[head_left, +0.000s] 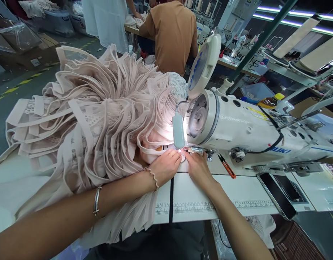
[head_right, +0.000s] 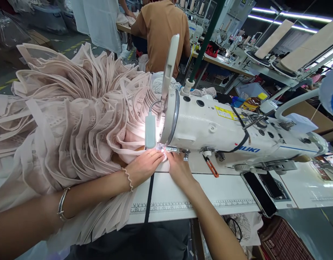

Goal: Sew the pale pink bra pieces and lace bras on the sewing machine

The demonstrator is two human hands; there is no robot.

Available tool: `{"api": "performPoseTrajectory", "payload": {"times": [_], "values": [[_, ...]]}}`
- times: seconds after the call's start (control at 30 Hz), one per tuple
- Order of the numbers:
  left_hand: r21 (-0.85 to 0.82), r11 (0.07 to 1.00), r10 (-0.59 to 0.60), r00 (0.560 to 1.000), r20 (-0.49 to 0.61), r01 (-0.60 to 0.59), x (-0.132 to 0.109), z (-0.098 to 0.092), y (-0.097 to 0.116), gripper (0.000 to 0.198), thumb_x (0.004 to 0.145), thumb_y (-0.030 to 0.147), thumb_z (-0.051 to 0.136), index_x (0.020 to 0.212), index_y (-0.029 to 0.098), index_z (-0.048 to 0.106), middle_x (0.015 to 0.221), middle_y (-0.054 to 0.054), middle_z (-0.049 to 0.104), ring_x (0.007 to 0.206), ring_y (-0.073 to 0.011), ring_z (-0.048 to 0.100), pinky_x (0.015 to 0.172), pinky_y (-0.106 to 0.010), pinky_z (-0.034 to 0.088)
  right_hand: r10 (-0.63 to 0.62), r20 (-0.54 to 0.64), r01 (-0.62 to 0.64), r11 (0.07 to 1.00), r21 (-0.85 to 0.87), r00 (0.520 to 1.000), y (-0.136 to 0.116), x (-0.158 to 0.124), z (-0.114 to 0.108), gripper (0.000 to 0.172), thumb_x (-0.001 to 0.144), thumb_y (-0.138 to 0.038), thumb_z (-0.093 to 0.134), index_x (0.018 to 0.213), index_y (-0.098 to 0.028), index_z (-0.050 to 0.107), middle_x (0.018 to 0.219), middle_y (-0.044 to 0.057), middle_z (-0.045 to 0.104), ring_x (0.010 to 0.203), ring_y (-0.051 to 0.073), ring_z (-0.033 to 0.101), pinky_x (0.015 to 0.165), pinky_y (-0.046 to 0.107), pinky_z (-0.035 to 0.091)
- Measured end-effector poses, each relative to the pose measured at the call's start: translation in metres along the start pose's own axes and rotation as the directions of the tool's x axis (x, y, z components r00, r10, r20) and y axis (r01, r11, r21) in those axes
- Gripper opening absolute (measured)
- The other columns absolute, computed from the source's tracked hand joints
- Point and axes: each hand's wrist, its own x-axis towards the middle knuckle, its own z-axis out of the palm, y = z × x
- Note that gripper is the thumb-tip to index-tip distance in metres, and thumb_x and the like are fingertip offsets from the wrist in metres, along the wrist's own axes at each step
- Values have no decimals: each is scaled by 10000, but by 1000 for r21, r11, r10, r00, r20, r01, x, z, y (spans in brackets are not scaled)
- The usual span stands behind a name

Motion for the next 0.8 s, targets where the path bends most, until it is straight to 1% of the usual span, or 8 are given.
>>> {"api": "performPoseTrajectory", "payload": {"times": [0.13,0.27,0.43,0.53,0.6,0.67,0.73,0.8], "values": [[-28,1000,-13,999,30,13,-1,1,-2,322,1030,64,321,1067,70,641,1060,-131,694,994,-223,650,907,-371,496,30,66,-30,1000,-1,997,-3,1,-3,658,908,-17,261,1459,-259,527,1390,135,605,1210,313,558,1068,540,349],[-55,998,-20,999,46,23,-1,4,-4,316,1042,83,317,1093,78,628,1080,-134,685,1000,-216,641,893,-362,484,42,79,-41,999,-15,996,-3,2,-4,662,904,-20,260,1460,-261,525,1396,140,595,1216,314,551,1068,538,351],[-27,999,-38,997,73,40,0,1,-2,329,1043,87,296,1108,76,619,1081,-128,683,1019,-224,631,878,-352,482,50,75,-50,999,-4,996,-4,3,-3,665,890,-21,279,1454,-262,537,1381,142,602,1191,312,563,1042,519,406],[10,1000,0,997,80,0,0,-3,-3,332,1024,53,293,1129,56,608,1050,-147,683,1021,-239,629,893,-384,482,36,2,-36,998,49,999,-1,3,3,661,869,-13,294,1426,-236,572,1307,144,648,1108,292,597,989,476,469],[10,1000,24,996,85,-25,-1,-5,-8,334,1005,24,292,1031,68,622,941,-133,681,926,-231,641,860,-384,491,31,-78,-21,992,128,996,3,1,8,649,842,-3,307,1349,-227,643,1171,128,705,1025,269,623,927,435,515],[-13,1000,28,996,90,-27,-1,-7,-16,332,991,8,300,909,103,607,860,-104,662,822,-210,636,790,-355,498,20,-167,20,971,236,986,6,0,13,615,818,0,319,1219,-235,722,1054,92,732,963,239,644,879,393,542],[-52,999,22,995,97,-17,-1,-10,-26,305,993,16,318,880,123,580,891,-95,661,804,-198,632,737,-325,497,15,-241,66,943,325,971,9,-2,17,566,820,-15,334,1110,-252,758,1009,57,738,938,212,656,856,365,554],[-109,994,24,993,115,-11,1,-13,-33,253,1003,44,346,925,125,572,951,-94,665,831,-198,633,703,-306,495,21,-271,82,929,360,962,9,-3,18,530,840,-33,349,1077,-270,760,1012,36,742,932,202,664,849,359,557]]}}
